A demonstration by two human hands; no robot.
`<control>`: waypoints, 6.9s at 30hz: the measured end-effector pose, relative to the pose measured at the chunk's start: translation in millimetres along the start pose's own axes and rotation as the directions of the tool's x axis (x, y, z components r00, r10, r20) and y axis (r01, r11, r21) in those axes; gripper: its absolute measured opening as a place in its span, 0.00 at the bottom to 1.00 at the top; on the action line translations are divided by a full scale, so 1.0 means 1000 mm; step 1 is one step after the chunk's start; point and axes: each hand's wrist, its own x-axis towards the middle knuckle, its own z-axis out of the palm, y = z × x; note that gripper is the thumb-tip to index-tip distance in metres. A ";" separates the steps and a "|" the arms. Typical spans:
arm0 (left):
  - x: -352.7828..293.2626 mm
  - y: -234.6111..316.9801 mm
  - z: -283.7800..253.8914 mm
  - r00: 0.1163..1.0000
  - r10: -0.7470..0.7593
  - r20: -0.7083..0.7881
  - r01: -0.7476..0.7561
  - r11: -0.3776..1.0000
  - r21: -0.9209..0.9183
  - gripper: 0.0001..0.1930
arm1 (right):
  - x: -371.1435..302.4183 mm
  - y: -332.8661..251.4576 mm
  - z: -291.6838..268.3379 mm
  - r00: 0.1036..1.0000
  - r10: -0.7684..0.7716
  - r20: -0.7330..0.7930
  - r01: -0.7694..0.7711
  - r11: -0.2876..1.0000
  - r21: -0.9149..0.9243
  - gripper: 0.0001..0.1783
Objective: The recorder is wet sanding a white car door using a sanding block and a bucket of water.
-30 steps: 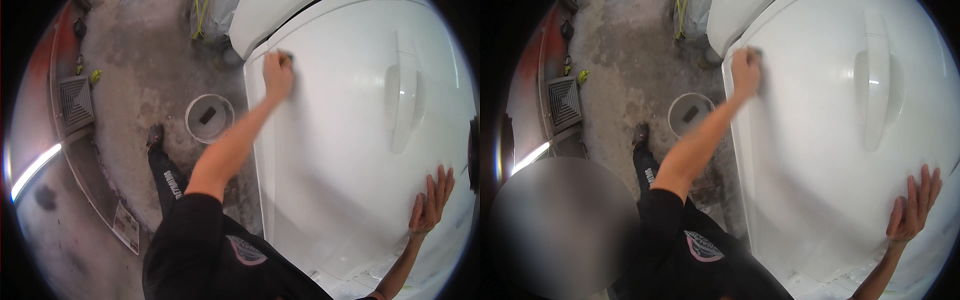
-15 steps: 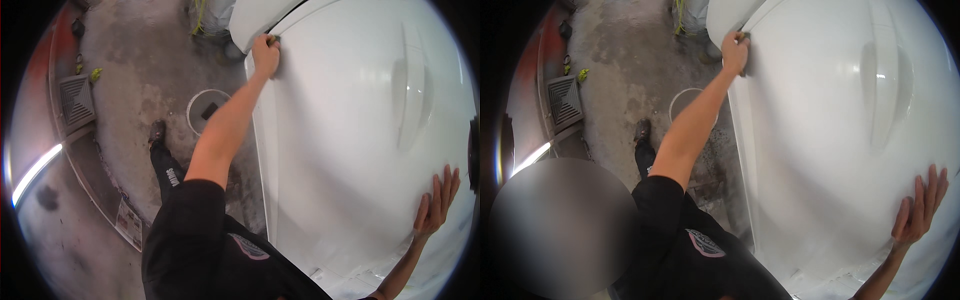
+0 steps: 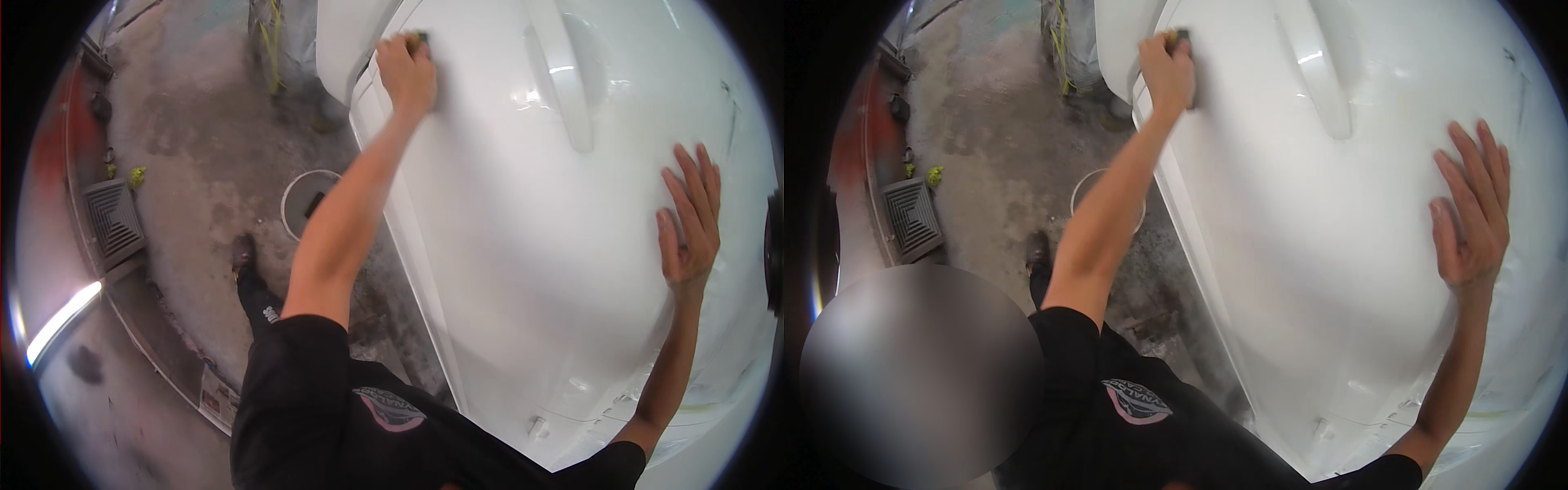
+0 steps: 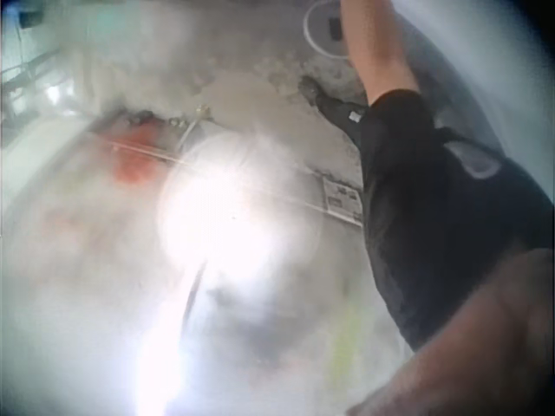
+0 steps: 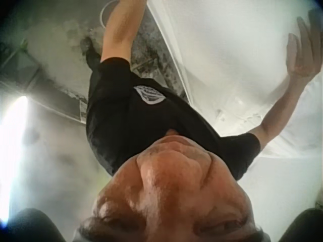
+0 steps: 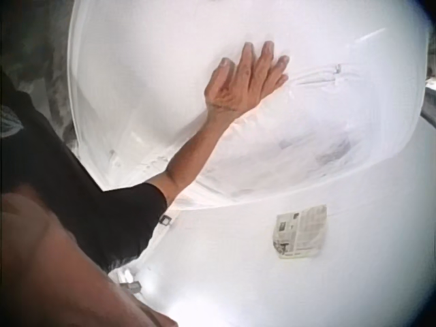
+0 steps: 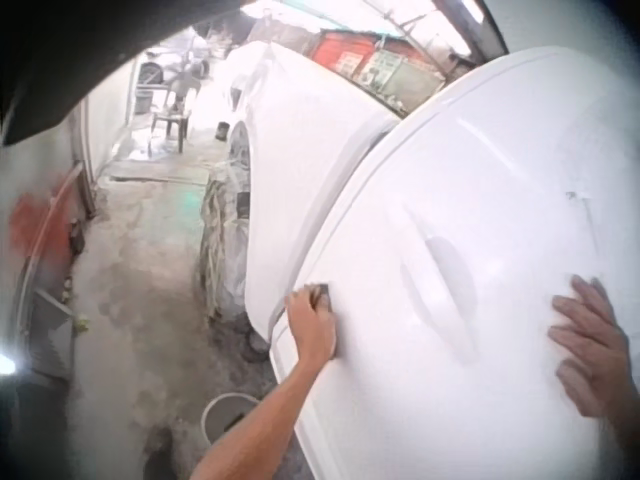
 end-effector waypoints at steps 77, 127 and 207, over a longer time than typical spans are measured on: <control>-0.110 0.122 -0.031 0.912 0.386 0.139 -0.353 0.911 -0.211 0.15 | -0.013 -0.012 -0.010 0.982 0.118 -0.150 -0.106 0.991 0.086 0.23; -0.099 0.089 -0.007 0.989 0.142 0.051 -0.132 0.977 -0.165 0.14 | -0.008 -0.006 -0.009 0.989 0.109 -0.101 -0.101 0.992 0.075 0.23; 0.104 0.038 -0.074 0.678 0.328 0.658 -0.411 0.911 -0.030 0.14 | 0.112 -0.833 0.248 0.101 0.206 0.973 0.234 -0.956 0.178 0.15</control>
